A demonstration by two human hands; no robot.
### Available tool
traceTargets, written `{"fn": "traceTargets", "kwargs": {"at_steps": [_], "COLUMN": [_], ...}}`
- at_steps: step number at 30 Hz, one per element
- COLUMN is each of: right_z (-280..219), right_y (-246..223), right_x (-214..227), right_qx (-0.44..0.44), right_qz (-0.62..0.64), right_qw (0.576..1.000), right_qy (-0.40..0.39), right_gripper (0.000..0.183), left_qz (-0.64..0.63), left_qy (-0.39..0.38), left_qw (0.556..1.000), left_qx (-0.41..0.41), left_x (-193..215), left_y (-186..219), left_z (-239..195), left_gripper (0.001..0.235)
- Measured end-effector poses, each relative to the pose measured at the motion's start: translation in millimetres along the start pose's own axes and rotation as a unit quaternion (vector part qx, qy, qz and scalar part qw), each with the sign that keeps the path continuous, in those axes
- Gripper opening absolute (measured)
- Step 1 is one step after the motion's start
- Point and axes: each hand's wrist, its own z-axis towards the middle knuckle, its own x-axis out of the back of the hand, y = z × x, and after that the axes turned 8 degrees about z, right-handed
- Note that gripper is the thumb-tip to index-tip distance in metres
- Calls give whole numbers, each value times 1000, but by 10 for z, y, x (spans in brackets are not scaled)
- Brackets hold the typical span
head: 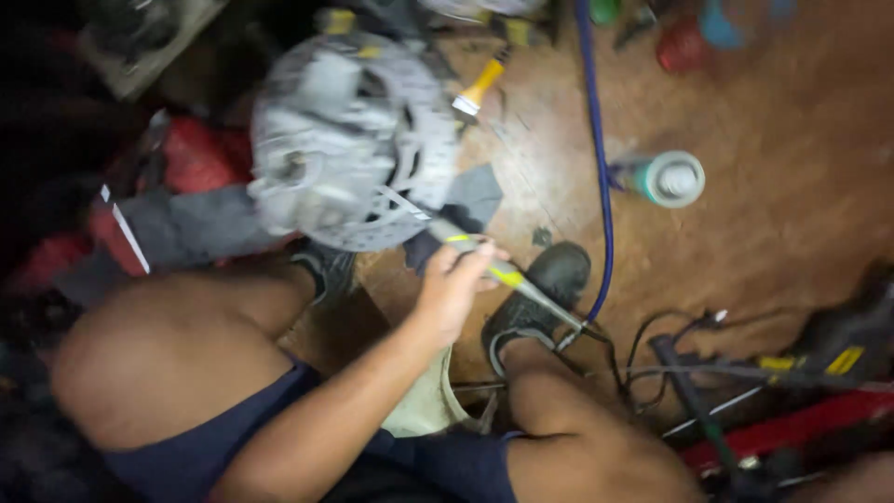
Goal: Cleaning and inspecting a motorcycle cylinder head using a pick tool and a cloth
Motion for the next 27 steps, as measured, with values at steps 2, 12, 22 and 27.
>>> {"fn": "traceTargets", "kwargs": {"at_steps": [2, 12, 22, 27], "right_z": [-78, -1028, -1017, -904], "right_y": [-538, -4716, -5400, -5605], "right_x": [-50, -2051, -3661, -3925], "right_qx": [56, 134, 91, 90], "right_qz": [-35, -299, -370, -408], "right_qw": [997, 899, 815, 797], "right_qy": [-25, -292, -437, -436], "right_gripper": [52, 58, 64, 42], "left_qz": [16, 65, -1, -40], "left_qy": [9, -65, -144, -188], "left_qw": [1000, 995, 990, 981], "left_qx": [8, 34, -5, 29], "left_x": [2, 172, 535, 834], "left_y": [50, 215, 531, 794], "left_z": [24, 147, 158, 249], "left_gripper": [36, 42, 45, 64]}}
